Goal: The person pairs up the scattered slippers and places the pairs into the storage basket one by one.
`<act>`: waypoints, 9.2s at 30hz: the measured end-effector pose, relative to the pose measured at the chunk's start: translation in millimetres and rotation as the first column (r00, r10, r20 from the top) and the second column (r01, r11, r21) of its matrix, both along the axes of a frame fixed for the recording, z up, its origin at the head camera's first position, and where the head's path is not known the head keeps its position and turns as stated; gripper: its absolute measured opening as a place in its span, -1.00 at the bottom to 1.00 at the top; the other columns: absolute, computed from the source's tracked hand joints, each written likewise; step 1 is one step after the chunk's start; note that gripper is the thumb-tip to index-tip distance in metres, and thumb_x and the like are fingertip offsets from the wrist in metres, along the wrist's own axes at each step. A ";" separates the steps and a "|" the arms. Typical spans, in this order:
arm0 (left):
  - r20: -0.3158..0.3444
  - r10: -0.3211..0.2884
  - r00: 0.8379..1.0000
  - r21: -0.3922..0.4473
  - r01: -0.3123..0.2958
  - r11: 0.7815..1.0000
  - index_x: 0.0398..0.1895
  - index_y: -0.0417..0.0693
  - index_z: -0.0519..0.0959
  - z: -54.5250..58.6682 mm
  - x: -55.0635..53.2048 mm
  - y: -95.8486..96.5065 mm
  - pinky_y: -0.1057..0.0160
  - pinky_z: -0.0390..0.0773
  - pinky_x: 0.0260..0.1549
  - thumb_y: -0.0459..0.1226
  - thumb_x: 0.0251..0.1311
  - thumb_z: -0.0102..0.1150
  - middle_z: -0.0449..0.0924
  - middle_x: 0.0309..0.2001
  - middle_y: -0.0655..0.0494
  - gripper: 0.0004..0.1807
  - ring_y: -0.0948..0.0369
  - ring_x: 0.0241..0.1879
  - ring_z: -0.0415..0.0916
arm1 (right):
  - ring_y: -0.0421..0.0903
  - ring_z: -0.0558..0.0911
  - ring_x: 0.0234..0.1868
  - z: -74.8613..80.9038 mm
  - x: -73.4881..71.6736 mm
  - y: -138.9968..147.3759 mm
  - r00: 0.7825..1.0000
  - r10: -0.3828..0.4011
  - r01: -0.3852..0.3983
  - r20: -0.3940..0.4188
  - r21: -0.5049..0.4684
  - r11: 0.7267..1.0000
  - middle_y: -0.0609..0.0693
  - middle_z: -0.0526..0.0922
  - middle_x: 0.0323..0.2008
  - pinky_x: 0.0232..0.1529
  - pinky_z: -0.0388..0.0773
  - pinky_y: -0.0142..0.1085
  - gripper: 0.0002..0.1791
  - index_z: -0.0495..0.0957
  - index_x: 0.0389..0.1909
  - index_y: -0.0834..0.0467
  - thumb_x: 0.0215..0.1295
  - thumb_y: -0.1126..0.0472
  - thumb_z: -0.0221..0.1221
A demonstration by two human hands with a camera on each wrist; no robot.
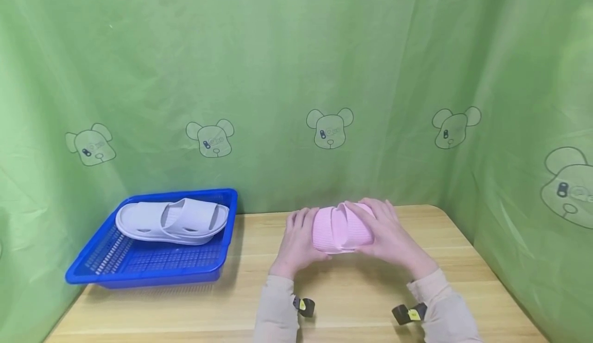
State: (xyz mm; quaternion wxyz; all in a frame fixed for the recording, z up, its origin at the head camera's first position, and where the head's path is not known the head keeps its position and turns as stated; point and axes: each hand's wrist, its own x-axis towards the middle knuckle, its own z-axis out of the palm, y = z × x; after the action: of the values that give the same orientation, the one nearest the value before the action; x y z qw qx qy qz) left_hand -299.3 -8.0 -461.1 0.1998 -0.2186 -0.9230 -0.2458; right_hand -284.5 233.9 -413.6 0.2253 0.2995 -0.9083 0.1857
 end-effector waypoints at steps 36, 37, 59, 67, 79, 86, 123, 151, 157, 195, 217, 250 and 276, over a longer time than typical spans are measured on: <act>0.076 0.033 0.997 0.013 -0.034 0.999 0.44 0.08 0.18 8.3 1.5 -13.0 -0.02 0.30 0.37 0.06 -0.54 0.67 0.34 0.30 0.02 0.29 -0.05 0.34 0.19 | 0.20 0.12 0.51 2.0 4.1 -2.6 0.999 -0.051 0.051 -0.005 0.088 0.995 0.12 0.13 0.50 0.47 -0.10 0.27 0.03 0.17 0.48 -0.08 -0.02 -0.32 0.34; 0.070 0.034 0.997 0.010 -0.035 0.999 0.43 0.07 0.19 9.4 2.4 -14.3 -0.02 0.31 0.36 0.06 -0.54 0.67 0.35 0.29 0.01 0.29 -0.05 0.33 0.20 | 0.20 0.14 0.50 2.3 4.3 -3.7 0.999 -0.044 0.046 -0.021 0.090 0.995 0.11 0.15 0.50 0.47 -0.08 0.26 0.00 0.18 0.47 -0.08 0.01 -0.30 0.33; 0.059 0.040 0.997 0.031 -0.042 0.999 0.43 0.05 0.20 25.7 -1.0 -38.3 -0.07 0.29 0.37 0.01 -0.53 0.66 0.33 0.31 -0.01 0.27 -0.08 0.36 0.16 | 0.21 0.27 0.43 3.4 6.3 -12.5 0.970 0.059 -0.043 -0.237 0.074 0.996 0.14 0.30 0.43 0.59 -0.27 -0.13 -0.16 0.34 0.38 0.03 0.05 -0.15 0.31; 0.041 0.042 0.998 -0.009 -0.042 0.999 0.44 0.05 0.18 33.4 -4.6 -50.5 -0.07 0.24 0.40 0.07 -0.53 0.66 0.31 0.33 -0.03 0.29 -0.08 0.37 0.15 | 0.17 0.25 0.44 4.5 7.5 -15.9 0.968 0.069 -0.056 -0.241 0.061 0.997 0.12 0.29 0.43 0.59 -0.27 -0.12 -0.17 0.34 0.37 0.06 0.10 -0.21 0.26; -0.054 0.055 0.997 -0.077 -0.059 0.995 0.40 -0.01 0.23 49.0 -2.5 -71.6 -0.07 0.24 0.39 0.08 -0.54 0.65 0.37 0.26 -0.05 0.26 -0.09 0.30 0.24 | 0.18 0.28 0.42 8.1 11.4 -22.4 0.953 0.102 -0.090 -0.284 0.055 0.994 0.15 0.33 0.40 0.59 -0.25 -0.12 -0.21 0.37 0.35 0.10 0.23 -0.32 0.07; -0.104 0.054 0.993 -0.106 -0.065 0.992 0.37 -0.03 0.26 56.8 -2.2 -82.2 -0.07 0.30 0.36 0.05 -0.55 0.65 0.40 0.22 -0.06 0.23 -0.10 0.25 0.28 | 0.18 0.30 0.41 8.5 13.2 -24.9 0.950 0.124 -0.115 -0.288 0.047 0.992 0.15 0.35 0.39 0.59 -0.23 -0.12 -0.21 0.38 0.34 0.10 0.18 -0.27 0.16; -0.134 0.092 0.987 -0.139 -0.110 0.984 0.37 -0.04 0.26 88.8 1.0 -144.1 -0.09 0.22 0.39 0.02 -0.57 0.64 0.38 0.21 -0.11 0.24 -0.13 0.27 0.24 | 0.13 0.30 0.43 -1.9 24.1 -58.2 0.936 0.241 -0.216 -0.255 0.121 0.969 0.13 0.33 0.41 0.53 -0.02 0.05 -0.22 0.37 0.35 0.02 0.14 -0.22 0.23; -0.111 0.137 0.984 -0.170 -0.155 0.973 0.38 -0.11 0.23 108.7 18.0 -194.6 -0.16 0.21 0.35 0.07 -0.47 0.59 0.33 0.25 -0.20 0.21 -0.19 0.28 0.20 | 0.13 0.38 0.38 -28.7 30.3 -90.7 0.905 0.355 -0.301 -0.234 0.237 0.924 0.08 0.38 0.37 0.34 0.27 0.21 -0.16 0.33 0.38 -0.05 0.07 -0.23 0.31; -0.108 0.141 0.984 -0.189 -0.160 0.969 0.38 -0.13 0.23 110.1 20.7 -204.3 -0.14 0.19 0.36 0.05 -0.48 0.59 0.33 0.24 -0.21 0.21 -0.18 0.27 0.20 | 0.10 0.37 0.40 -34.4 32.5 -96.9 0.900 0.375 -0.320 -0.220 0.249 0.914 0.07 0.38 0.38 0.36 0.28 0.19 -0.18 0.29 0.40 -0.07 0.13 -0.27 0.25; -0.133 0.192 0.972 -0.233 -0.219 0.947 0.36 -0.18 0.24 116.8 41.6 -259.9 -0.30 0.28 0.26 0.01 -0.45 0.59 0.33 0.21 -0.29 0.18 -0.26 0.24 0.21 | 0.06 0.24 0.49 -43.3 39.5 -150.0 0.910 0.404 -0.359 -0.087 0.322 0.876 0.04 0.27 0.45 0.45 0.16 0.11 -0.16 0.20 0.45 -0.11 0.21 -0.37 0.10; -0.181 0.243 0.953 -0.278 -0.287 0.917 0.32 -0.20 0.28 126.0 61.1 -294.4 -0.38 0.29 0.17 0.05 -0.47 0.60 0.37 0.16 -0.31 0.17 -0.32 0.20 0.23 | 0.02 0.19 0.51 -48.0 35.0 -183.2 0.905 0.422 -0.381 -0.044 0.356 0.853 0.01 0.19 0.49 0.47 0.14 0.08 -0.14 0.12 0.49 -0.14 0.24 -0.43 -0.01; -0.211 0.229 0.950 -0.339 -0.291 0.895 0.31 -0.25 0.27 127.4 78.3 -337.2 -0.42 0.33 0.09 -0.04 -0.59 0.64 0.38 0.11 -0.35 0.21 -0.38 0.12 0.25 | -0.01 0.05 0.56 -46.8 34.5 -219.2 0.902 0.432 -0.410 0.020 0.357 0.839 0.00 0.03 0.55 0.49 0.05 0.09 -0.10 -0.04 0.53 -0.17 0.26 -0.45 -0.05; -0.206 0.182 0.961 -0.441 -0.257 0.860 0.26 -0.25 0.33 124.0 78.1 -355.2 -0.44 0.30 0.11 0.00 -0.69 0.65 0.43 0.09 -0.38 0.23 -0.42 0.08 0.31 | -0.01 0.00 0.57 -43.1 27.9 -235.5 0.895 0.447 -0.419 0.018 0.381 0.824 0.02 -0.04 0.56 0.50 0.01 0.08 -0.07 -0.13 0.55 -0.19 0.26 -0.46 -0.08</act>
State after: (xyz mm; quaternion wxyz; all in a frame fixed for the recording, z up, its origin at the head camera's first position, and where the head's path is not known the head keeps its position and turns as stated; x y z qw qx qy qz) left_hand -221.2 -363.2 -337.2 0.2404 -0.1716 -0.9551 0.0244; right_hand -256.6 -1.6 -456.7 0.1484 0.5415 -0.8263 0.0443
